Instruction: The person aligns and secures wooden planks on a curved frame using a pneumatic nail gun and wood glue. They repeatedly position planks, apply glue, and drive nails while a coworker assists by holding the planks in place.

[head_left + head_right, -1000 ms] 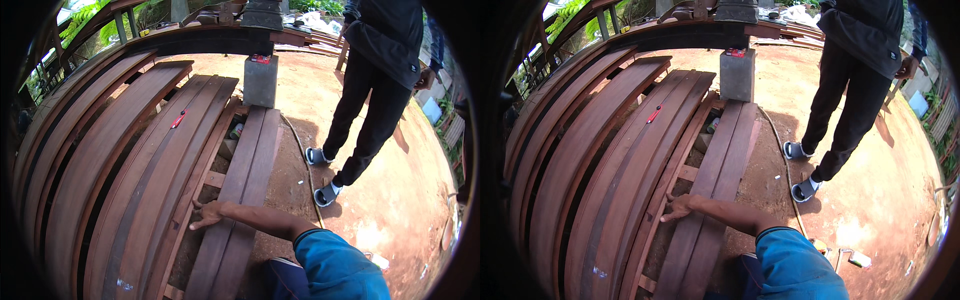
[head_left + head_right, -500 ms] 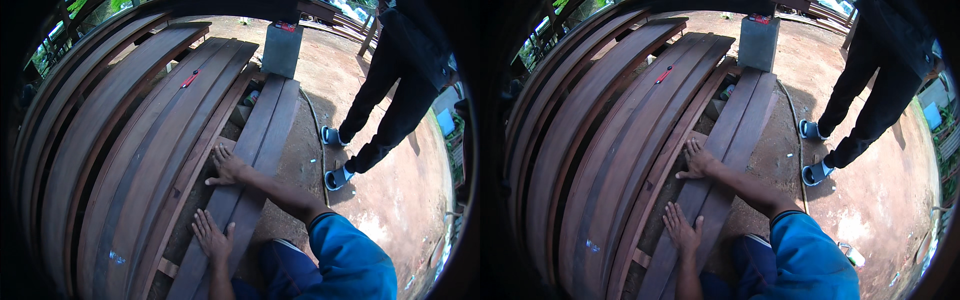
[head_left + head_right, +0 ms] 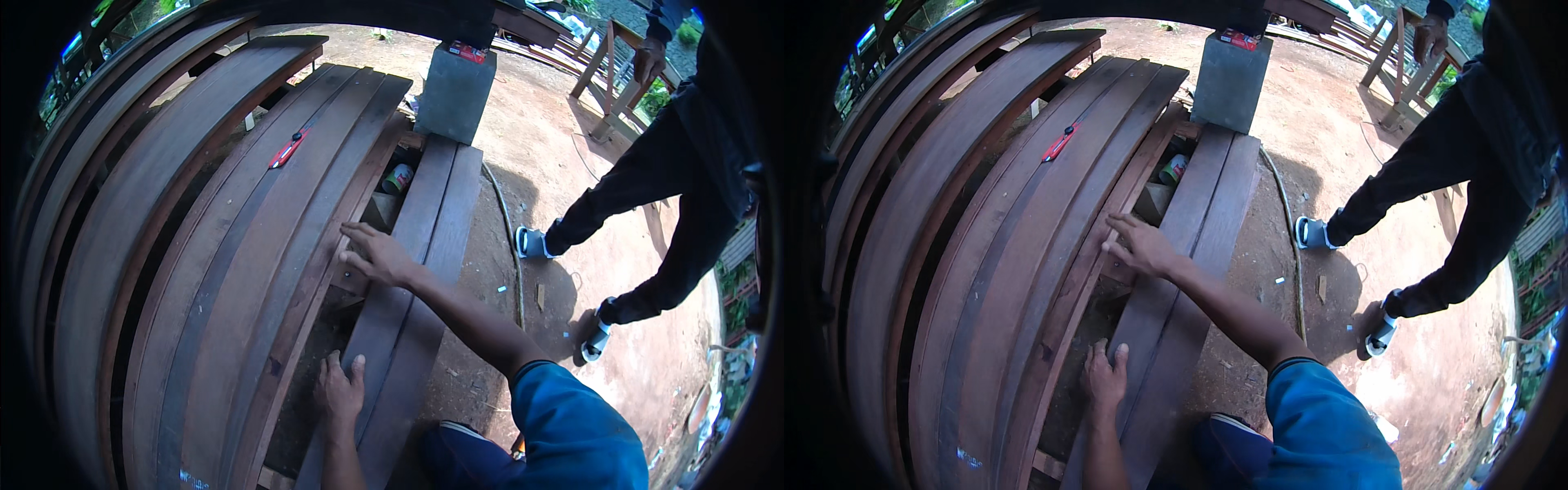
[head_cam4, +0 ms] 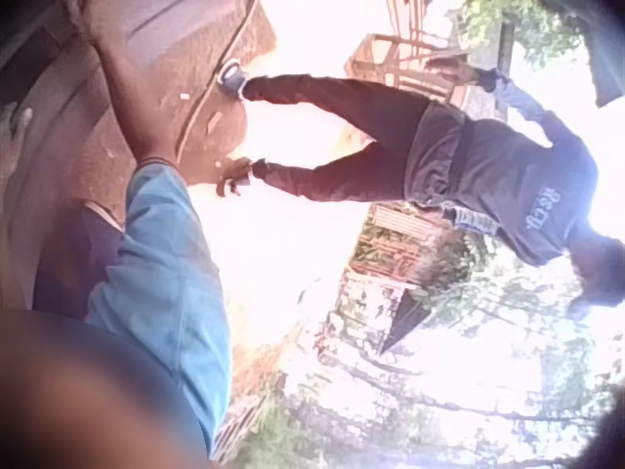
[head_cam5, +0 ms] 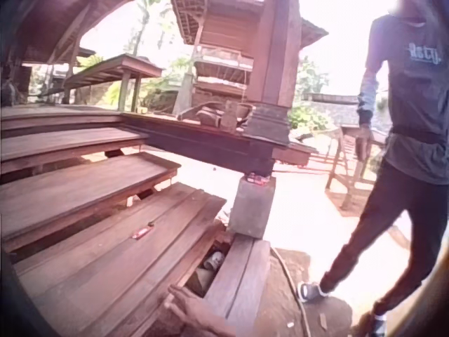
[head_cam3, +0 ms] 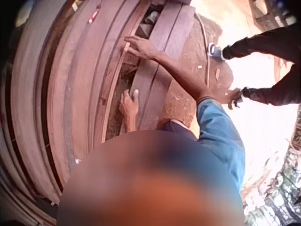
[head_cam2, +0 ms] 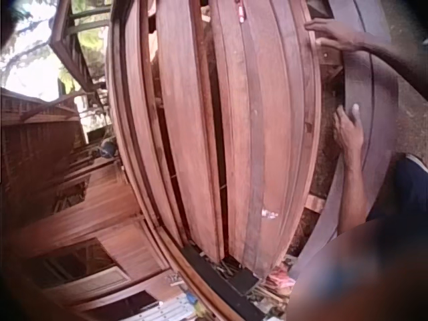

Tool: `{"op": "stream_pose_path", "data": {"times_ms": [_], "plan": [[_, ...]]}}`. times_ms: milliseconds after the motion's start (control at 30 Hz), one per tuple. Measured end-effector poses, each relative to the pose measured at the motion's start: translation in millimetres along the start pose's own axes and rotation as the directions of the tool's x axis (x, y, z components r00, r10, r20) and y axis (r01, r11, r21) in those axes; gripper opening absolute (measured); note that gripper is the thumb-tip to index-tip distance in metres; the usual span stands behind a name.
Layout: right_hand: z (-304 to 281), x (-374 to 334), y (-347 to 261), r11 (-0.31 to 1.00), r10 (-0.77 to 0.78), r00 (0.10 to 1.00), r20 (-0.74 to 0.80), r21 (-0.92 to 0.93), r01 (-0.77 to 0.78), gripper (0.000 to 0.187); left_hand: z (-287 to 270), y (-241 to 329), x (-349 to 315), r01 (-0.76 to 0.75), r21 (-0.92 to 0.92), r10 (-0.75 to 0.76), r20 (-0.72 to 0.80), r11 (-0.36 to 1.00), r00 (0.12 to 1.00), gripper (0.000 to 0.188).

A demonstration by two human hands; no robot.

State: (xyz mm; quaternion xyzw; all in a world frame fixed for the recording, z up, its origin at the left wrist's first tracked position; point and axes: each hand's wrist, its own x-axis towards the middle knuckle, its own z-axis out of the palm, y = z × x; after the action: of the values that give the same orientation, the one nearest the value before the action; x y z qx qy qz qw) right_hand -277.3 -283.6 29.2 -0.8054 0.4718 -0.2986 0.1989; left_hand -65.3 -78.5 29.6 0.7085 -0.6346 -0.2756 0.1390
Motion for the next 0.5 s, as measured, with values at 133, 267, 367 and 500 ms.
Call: {"op": "stream_pose_path", "data": {"times_ms": [133, 267, 367, 500], "plan": [[-48, 67, 131, 0.739, 0.406, 0.893, -0.196, -0.504, -0.446, 0.080, 20, 17, 19, 0.131, 0.202, -0.145, 0.058, 0.971, 0.988, 0.067], [-82, 97, 218, 0.602, 0.487, 0.843, -0.228, -0.612, -0.513, 0.070, 33, 4, 15, 0.072, 0.196, -0.071, -0.015, 0.978, 0.997, 0.067], [-100, 115, 249, 0.502, 0.578, 0.787, -0.215, -0.668, -0.550, 0.067, 37, -3, 17, 0.015, 0.178, -0.003, -0.067, 0.984, 0.998, 0.068], [-105, 128, 263, 0.471, 0.649, 0.743, -0.163, -0.680, -0.561, 0.066, 39, -5, 20, 0.017, 0.176, -0.010, -0.043, 0.984, 0.999, 0.067]]}}
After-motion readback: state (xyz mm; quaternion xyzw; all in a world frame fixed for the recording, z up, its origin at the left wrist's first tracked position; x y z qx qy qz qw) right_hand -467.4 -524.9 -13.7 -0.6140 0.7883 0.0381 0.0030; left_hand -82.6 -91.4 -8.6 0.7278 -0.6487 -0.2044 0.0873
